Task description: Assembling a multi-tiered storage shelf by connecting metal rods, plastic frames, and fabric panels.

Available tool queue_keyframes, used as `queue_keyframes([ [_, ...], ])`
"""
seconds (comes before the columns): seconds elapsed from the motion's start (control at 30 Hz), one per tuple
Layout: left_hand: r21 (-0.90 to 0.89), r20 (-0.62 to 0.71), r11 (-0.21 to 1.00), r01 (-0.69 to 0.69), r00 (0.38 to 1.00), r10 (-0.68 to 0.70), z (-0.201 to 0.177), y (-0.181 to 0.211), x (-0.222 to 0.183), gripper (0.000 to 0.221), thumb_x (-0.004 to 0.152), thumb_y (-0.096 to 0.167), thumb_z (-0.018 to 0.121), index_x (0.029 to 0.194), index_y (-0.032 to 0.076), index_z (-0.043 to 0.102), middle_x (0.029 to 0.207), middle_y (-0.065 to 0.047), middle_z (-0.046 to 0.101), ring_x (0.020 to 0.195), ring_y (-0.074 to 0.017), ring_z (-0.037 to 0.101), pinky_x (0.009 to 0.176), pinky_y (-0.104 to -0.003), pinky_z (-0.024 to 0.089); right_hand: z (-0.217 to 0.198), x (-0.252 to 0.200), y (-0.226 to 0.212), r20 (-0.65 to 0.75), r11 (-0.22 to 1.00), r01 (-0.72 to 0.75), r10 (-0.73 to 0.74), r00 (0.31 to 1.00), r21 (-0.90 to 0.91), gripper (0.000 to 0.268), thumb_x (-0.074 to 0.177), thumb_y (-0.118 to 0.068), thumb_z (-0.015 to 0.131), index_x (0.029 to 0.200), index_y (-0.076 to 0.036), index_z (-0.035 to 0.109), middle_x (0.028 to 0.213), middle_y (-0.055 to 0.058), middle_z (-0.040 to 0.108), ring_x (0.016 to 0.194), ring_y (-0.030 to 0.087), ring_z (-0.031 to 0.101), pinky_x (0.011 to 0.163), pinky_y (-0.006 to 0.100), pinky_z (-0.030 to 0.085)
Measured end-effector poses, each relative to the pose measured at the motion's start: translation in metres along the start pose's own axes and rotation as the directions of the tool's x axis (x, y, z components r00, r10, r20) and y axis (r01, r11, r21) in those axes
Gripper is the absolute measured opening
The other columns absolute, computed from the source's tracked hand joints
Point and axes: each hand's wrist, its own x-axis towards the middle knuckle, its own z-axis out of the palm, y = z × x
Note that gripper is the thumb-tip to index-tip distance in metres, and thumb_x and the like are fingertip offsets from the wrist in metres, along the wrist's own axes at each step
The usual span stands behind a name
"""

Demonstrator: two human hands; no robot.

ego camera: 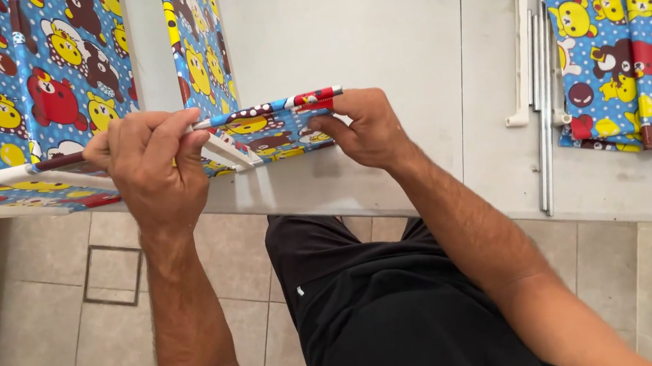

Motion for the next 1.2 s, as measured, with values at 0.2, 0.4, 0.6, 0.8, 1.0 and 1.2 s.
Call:
queue_keyframes([
  [0.2,-0.046,0.016,0.999,0.007,1.0,-0.007,-0.004,-0.001,0.003,0.034,0.109,0.038,0.066,0.111,0.009,0.082,0.089,-0.008,0.06,0.082,-0.0249,0.059,0.089,-0.045,0.033,-0.01,-0.005,0.008,0.013,0.998,0.02,-0.019,1.0,-0.061,0.01,0.091,-0.007,0.081,0.1,-0.01,0.081,0.078,0.006,0.074,0.075,0.031,0.074,0.076,0.038,0.059],
  [0.4,-0.066,0.032,0.998,0.004,0.999,-0.002,-0.008,0.002,0.008,0.033,0.109,0.038,0.066,0.109,0.01,0.083,0.089,-0.006,0.062,0.081,-0.0246,0.059,0.087,-0.041,0.034,-0.03,-0.009,0.003,0.031,0.991,0.02,-0.016,0.999,-0.129,0.009,0.091,-0.008,0.082,0.1,-0.008,0.081,0.076,0.009,0.071,0.072,0.032,0.072,0.074,0.039,0.059],
  [0.6,-0.085,0.05,0.996,0.008,0.999,-0.004,-0.013,-0.005,0.007,0.031,0.109,0.037,0.068,0.109,0.01,0.083,0.09,-0.007,0.063,0.081,-0.0255,0.059,0.087,-0.041,0.034,-0.071,-0.023,0.006,0.025,0.993,-0.004,0.007,1.0,-0.118,0.006,0.091,-0.004,0.081,0.097,-0.003,0.08,0.079,0.012,0.074,0.076,0.031,0.075,0.078,0.038,0.058],
  [0.8,-0.071,0.045,0.997,0.01,0.999,-0.007,-0.019,-0.016,0.007,0.034,0.11,0.041,0.067,0.112,0.011,0.084,0.092,-0.006,0.063,0.084,-0.0257,0.059,0.09,-0.04,0.033,-0.129,-0.056,0.02,-0.045,0.99,-0.093,0.089,0.995,-0.103,0.006,0.091,0.001,0.081,0.09,-0.002,0.076,0.075,0.008,0.073,0.073,0.015,0.069,0.078,0.034,0.058],
  [1.0,0.04,0.1,0.999,0.012,0.995,-0.016,-0.013,-0.015,-0.002,0.034,0.11,0.035,0.064,0.108,0.007,0.082,0.101,-0.007,0.07,0.094,-0.0247,0.059,0.095,-0.043,0.028,-0.209,-0.083,0.032,-0.168,0.962,-0.032,-0.015,0.986,-0.273,0.013,0.108,-0.01,0.074,0.113,0.002,0.071,0.095,0.013,0.072,0.078,0.019,0.066,0.066,0.028,0.052],
  [1.2,0.073,0.064,0.997,0.005,0.998,-0.01,-0.007,-0.009,0.002,0.036,0.111,0.037,0.062,0.107,0.007,0.082,0.099,-0.006,0.07,0.091,-0.0243,0.059,0.092,-0.043,0.029,-0.198,-0.03,-0.002,-0.253,0.603,-0.757,0.714,0.652,-0.249,0.025,0.105,0.002,0.06,0.128,-0.007,0.056,0.101,0.005,0.067,0.085,0.017,0.067,0.073,0.029,0.058],
])
